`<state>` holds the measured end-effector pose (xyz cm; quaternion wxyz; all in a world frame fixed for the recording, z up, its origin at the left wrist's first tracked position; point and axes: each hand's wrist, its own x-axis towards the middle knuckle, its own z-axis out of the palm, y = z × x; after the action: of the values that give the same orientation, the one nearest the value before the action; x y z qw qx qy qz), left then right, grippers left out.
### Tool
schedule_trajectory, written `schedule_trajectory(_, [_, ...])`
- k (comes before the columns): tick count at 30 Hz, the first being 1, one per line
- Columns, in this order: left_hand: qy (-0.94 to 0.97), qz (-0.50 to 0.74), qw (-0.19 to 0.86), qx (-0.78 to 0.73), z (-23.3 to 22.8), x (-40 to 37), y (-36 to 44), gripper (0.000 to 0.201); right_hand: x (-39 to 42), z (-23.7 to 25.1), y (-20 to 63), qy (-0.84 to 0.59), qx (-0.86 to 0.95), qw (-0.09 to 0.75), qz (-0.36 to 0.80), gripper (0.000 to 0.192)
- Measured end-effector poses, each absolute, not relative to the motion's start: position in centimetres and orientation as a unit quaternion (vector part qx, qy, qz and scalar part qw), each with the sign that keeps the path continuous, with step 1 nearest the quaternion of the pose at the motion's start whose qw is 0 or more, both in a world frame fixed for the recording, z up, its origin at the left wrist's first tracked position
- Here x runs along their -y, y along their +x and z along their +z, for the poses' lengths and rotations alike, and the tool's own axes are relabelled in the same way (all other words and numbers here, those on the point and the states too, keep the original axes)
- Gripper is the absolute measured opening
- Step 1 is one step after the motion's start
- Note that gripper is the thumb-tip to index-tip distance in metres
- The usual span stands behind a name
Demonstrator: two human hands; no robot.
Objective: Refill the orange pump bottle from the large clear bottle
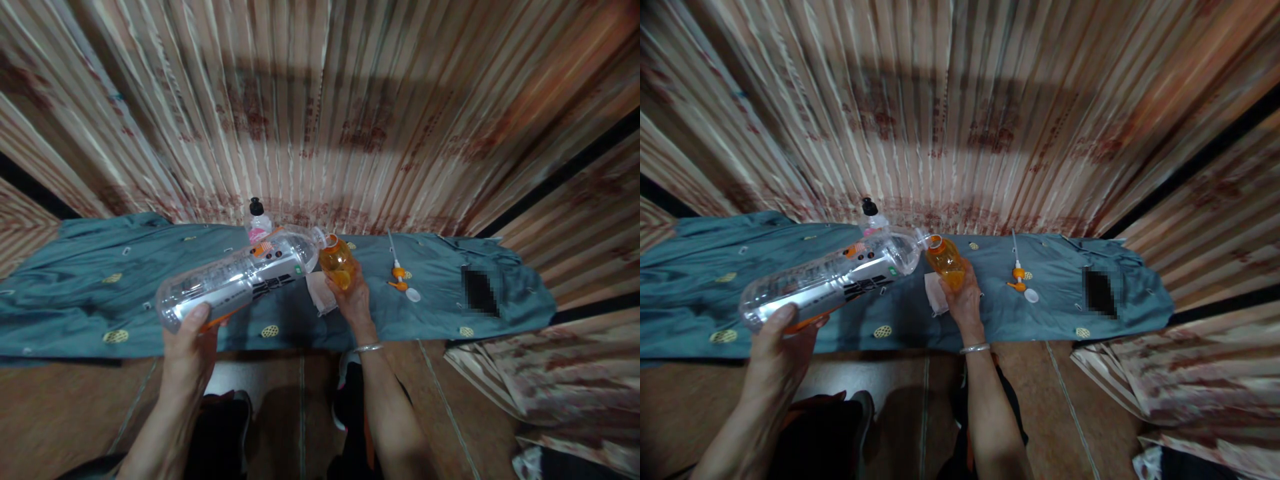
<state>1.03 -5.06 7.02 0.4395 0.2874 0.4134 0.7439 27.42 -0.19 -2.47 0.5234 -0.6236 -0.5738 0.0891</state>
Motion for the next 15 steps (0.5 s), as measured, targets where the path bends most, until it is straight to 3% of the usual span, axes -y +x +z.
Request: schedule_trajectory(15, [0.303, 0.743, 0.42, -0.424, 7.6, 5.38, 1.03, 0.062, 0.38, -2.15, 27.41, -0.611, 0.592, 0.521, 0.07, 0.06])
